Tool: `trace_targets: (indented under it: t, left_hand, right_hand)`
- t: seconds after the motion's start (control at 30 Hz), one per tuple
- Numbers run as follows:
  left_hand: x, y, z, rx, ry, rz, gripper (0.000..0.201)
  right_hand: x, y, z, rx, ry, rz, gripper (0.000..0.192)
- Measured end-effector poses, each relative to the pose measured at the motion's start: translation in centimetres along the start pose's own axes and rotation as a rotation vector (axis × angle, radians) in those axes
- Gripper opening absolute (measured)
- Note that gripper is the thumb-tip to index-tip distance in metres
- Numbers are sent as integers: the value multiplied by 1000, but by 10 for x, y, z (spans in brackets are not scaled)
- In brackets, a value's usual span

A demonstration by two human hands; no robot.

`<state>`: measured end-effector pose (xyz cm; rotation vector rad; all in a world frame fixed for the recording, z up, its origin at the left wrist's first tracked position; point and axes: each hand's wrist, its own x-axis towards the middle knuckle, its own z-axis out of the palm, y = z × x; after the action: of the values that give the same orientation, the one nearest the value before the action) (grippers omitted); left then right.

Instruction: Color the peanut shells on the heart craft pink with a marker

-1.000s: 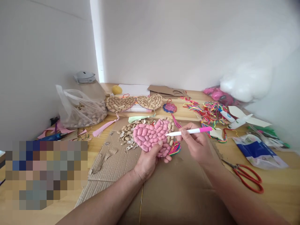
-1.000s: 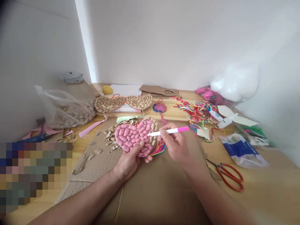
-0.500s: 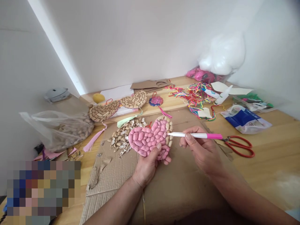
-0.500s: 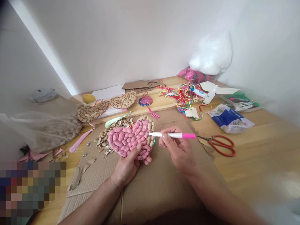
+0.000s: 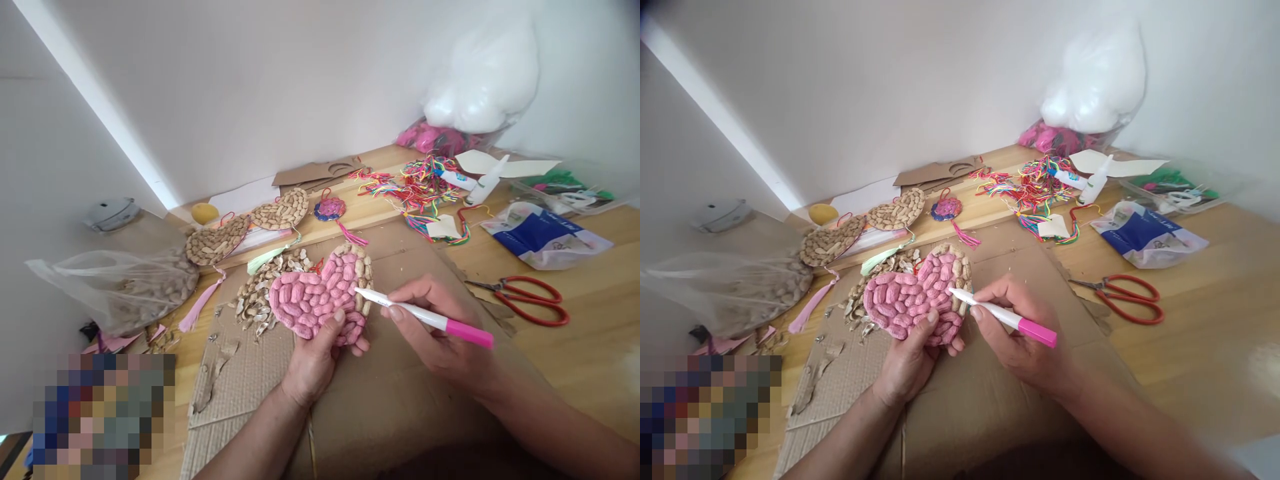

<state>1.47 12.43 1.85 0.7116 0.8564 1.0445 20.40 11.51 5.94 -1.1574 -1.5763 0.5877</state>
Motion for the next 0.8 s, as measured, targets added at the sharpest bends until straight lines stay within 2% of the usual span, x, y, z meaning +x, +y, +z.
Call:
trace_targets:
  t: [0.27, 0.5, 0.67, 0.8]
  left_hand:
    - [1, 1, 0, 0, 20, 23, 39]
    - [1, 2, 1, -20, 17, -13, 42]
    - [1, 2, 1, -47, 10, -1, 39]
    - [2, 2, -1, -62, -9, 3, 39]
  right_hand:
    - [-4, 9, 1, 20, -49, -27, 5]
    - [-1, 11, 0, 19, -30, -53, 3]
    - [2, 12, -1, -33, 34, -65, 2]
    - [-1, 14, 1, 25, -19, -66, 2]
